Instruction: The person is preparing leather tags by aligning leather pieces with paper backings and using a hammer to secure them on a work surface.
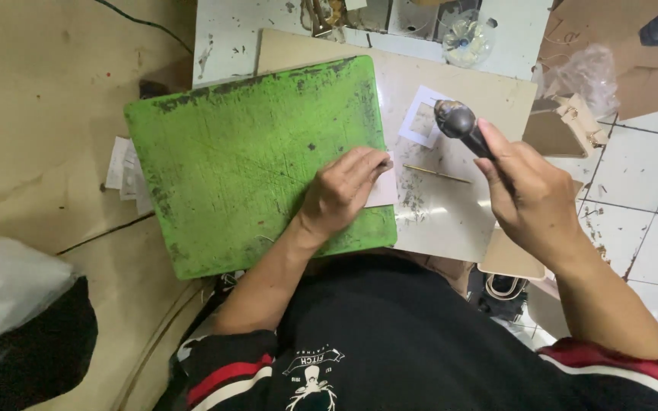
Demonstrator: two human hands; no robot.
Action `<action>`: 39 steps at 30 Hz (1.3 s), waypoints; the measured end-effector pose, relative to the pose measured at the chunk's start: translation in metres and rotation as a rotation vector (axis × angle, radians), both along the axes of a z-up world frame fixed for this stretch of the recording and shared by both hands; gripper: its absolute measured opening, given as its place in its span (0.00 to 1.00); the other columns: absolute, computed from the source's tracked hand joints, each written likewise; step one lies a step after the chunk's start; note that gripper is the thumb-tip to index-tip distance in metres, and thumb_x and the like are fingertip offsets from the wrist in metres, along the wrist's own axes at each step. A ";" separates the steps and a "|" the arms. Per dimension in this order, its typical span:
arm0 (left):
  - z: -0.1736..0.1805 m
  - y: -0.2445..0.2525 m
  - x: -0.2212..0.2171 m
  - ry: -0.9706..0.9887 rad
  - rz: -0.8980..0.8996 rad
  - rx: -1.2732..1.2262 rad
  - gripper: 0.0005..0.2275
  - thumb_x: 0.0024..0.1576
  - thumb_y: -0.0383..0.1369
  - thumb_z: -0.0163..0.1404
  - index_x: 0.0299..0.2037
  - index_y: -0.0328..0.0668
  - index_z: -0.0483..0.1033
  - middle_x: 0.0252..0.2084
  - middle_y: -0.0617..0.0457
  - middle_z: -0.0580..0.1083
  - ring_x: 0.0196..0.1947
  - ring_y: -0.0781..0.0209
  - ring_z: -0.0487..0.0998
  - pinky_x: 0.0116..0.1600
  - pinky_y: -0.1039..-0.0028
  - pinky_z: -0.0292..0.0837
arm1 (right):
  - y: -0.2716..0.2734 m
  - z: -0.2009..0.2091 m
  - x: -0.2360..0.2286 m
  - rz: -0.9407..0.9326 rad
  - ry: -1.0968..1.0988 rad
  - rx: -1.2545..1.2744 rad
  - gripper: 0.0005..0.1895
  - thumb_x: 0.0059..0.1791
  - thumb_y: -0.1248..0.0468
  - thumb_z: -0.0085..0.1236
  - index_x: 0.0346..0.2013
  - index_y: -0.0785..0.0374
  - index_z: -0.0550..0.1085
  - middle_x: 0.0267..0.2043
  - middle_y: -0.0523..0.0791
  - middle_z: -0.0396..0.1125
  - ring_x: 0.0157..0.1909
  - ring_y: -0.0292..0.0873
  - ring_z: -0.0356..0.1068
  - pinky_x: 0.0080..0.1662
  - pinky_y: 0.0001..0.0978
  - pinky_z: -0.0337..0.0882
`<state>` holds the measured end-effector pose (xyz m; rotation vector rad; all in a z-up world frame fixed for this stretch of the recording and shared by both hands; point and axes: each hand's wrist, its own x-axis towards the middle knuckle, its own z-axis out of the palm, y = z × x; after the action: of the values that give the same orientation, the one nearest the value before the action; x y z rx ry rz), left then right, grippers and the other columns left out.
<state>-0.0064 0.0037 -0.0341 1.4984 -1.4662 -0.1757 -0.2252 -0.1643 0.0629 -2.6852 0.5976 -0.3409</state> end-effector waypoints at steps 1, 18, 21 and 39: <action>0.001 0.000 -0.001 -0.057 -0.017 0.020 0.10 0.64 0.19 0.53 0.55 0.26 0.72 0.45 0.36 0.77 0.35 0.49 0.83 0.38 0.74 0.88 | -0.003 -0.010 -0.002 -0.019 -0.020 0.031 0.23 0.61 0.69 0.53 0.73 0.66 0.68 0.52 0.56 0.73 0.39 0.53 0.69 0.41 0.39 0.67; 0.030 0.003 0.013 0.277 0.120 0.015 0.09 0.60 0.21 0.58 0.49 0.29 0.76 0.45 0.40 0.79 0.42 0.52 0.83 0.49 0.71 0.84 | -0.018 -0.052 -0.013 -0.139 -0.052 0.194 0.22 0.62 0.70 0.49 0.71 0.73 0.66 0.67 0.63 0.67 0.64 0.63 0.70 0.63 0.48 0.69; 0.030 0.002 0.013 0.315 0.054 0.030 0.10 0.59 0.20 0.59 0.49 0.28 0.77 0.44 0.39 0.79 0.42 0.51 0.84 0.51 0.71 0.85 | -0.019 -0.055 -0.012 -0.155 -0.012 0.216 0.22 0.62 0.68 0.49 0.73 0.70 0.66 0.66 0.60 0.69 0.63 0.60 0.71 0.61 0.46 0.70; 0.013 0.002 0.014 0.314 -0.017 0.040 0.13 0.58 0.13 0.58 0.51 0.25 0.75 0.45 0.37 0.79 0.43 0.49 0.84 0.52 0.69 0.86 | -0.019 -0.058 -0.008 -0.149 -0.033 0.250 0.21 0.63 0.68 0.49 0.70 0.77 0.67 0.66 0.64 0.67 0.64 0.63 0.70 0.62 0.47 0.70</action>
<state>0.0077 0.0059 -0.0215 1.4174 -1.2283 -0.4332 -0.2334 -0.1829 0.0052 -2.3986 0.7777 -0.3259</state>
